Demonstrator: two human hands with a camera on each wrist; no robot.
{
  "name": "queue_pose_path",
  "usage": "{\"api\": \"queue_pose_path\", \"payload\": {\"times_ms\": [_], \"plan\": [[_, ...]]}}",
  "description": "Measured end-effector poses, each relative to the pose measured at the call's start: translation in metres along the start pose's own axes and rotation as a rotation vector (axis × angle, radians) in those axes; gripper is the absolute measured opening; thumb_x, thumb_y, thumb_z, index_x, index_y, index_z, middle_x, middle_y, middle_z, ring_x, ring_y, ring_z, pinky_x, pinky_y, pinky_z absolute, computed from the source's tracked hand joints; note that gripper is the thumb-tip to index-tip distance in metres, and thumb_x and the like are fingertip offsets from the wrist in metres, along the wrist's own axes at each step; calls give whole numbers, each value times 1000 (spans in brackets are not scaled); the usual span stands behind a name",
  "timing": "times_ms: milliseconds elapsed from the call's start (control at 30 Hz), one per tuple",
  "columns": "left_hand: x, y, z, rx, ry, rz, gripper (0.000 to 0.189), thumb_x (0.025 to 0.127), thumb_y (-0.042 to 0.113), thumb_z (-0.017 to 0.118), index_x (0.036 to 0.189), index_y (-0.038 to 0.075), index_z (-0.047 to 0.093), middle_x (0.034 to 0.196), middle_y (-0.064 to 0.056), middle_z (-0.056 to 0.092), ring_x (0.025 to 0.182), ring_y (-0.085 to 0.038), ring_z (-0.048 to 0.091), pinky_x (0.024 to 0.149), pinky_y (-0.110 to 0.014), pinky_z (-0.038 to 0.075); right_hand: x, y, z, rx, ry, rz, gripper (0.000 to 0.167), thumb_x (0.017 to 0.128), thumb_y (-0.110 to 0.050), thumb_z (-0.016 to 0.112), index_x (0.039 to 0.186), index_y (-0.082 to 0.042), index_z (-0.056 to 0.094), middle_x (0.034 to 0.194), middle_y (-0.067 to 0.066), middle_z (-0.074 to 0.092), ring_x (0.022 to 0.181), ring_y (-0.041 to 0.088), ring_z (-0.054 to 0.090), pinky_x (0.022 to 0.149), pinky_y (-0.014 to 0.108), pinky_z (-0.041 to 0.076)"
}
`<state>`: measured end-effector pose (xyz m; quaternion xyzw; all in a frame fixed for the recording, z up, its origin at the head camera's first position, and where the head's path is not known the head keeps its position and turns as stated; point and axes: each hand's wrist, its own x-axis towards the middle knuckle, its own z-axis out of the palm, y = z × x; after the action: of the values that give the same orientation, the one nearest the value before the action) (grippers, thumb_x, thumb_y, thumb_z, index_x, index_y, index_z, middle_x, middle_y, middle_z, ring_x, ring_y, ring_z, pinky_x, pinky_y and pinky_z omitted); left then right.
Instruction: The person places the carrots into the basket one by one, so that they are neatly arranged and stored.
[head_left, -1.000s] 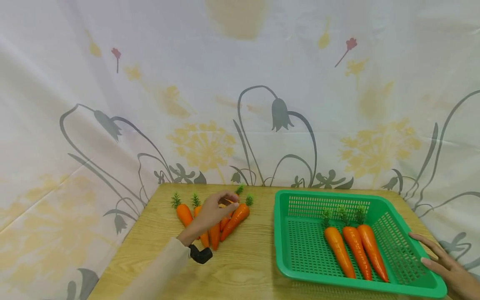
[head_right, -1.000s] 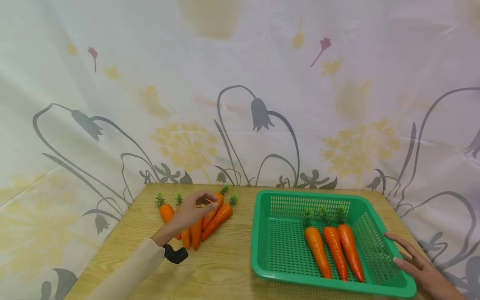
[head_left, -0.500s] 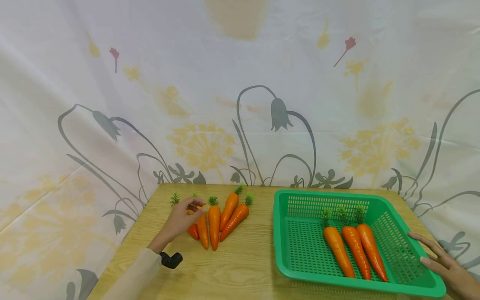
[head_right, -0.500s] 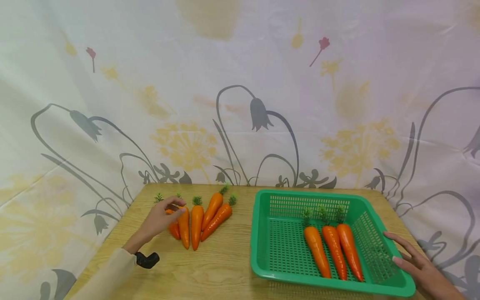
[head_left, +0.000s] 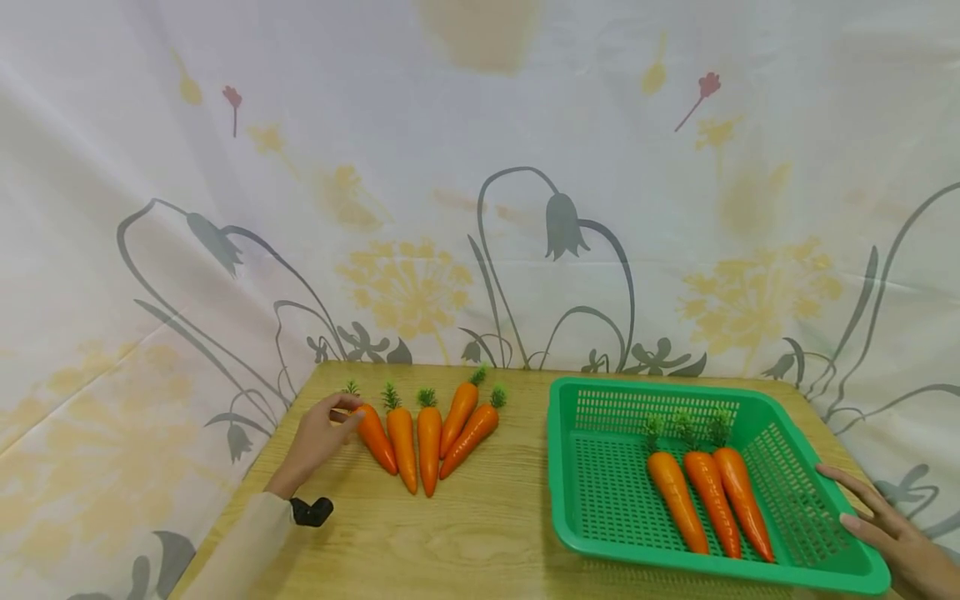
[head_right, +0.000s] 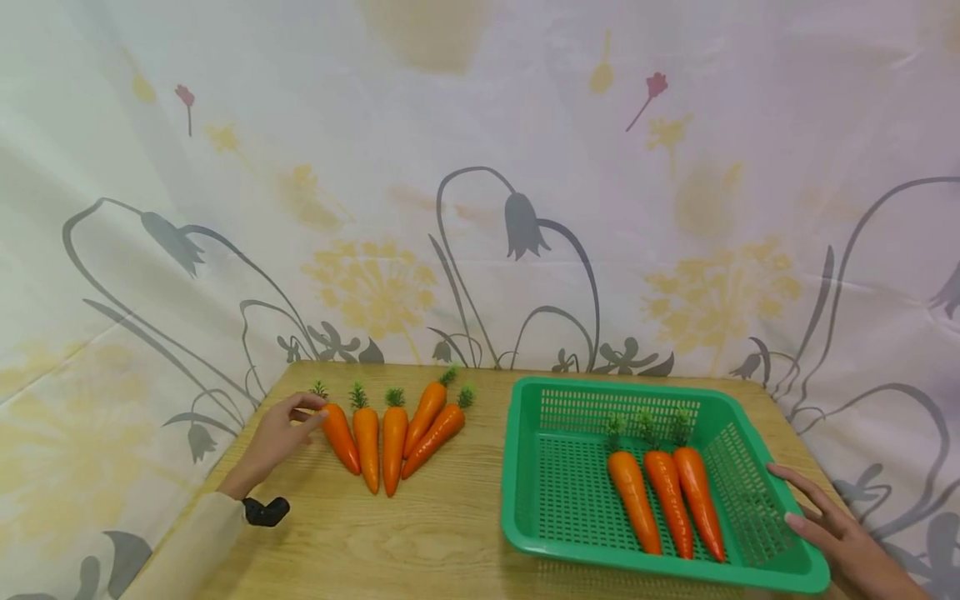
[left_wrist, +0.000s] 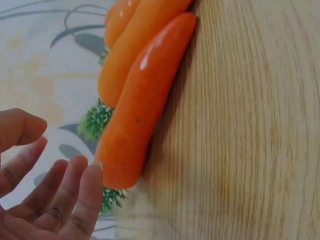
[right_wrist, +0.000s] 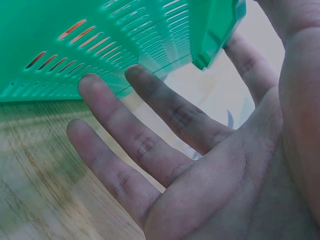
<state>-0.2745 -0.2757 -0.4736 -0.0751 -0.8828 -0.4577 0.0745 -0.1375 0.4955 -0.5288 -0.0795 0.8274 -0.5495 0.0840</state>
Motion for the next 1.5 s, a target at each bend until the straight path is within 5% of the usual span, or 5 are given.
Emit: {"api": "queue_pose_path", "payload": {"times_ms": [167,400,767,1067,1500], "plan": [[4,-6,-5,-4,6,-50,30,103,17,67,126,-1,64,124,-22,61,101,-41,65,71,-46,62,-1,-1,-1,23,-6,36,66,116,-15,23,161,-41,-17,138,-49,-4,127,68,-38,75,89,27],[11,-12,-8,35,-14,-148,46,103,26,67,137,-2,55,134,-31,51,102,-39,65,70,-43,62,0,1,1,-7,9,-24,66,115,-11,22,164,-35,-15,143,-45,-2,131,62,-38,75,88,28],[22,-19,0,68,-86,-231,55,102,34,67,142,0,50,139,-36,44,86,-33,64,61,-39,59,0,2,1,11,-1,2,65,115,-12,22,163,-37,-14,140,-47,-1,131,62,-39,77,88,28],[30,-19,8,100,-98,-205,55,101,35,68,141,1,52,126,-32,55,49,-22,52,50,-36,52,1,3,1,1,7,-12,65,115,-12,22,163,-36,-14,140,-47,-1,133,58,-39,77,88,28],[29,-10,18,-3,-91,-232,38,105,21,63,138,4,54,110,-24,63,74,-27,67,59,-38,61,1,3,-1,26,-4,6,65,115,-13,22,163,-37,-15,142,-46,-3,130,66,-35,78,89,24]]}}
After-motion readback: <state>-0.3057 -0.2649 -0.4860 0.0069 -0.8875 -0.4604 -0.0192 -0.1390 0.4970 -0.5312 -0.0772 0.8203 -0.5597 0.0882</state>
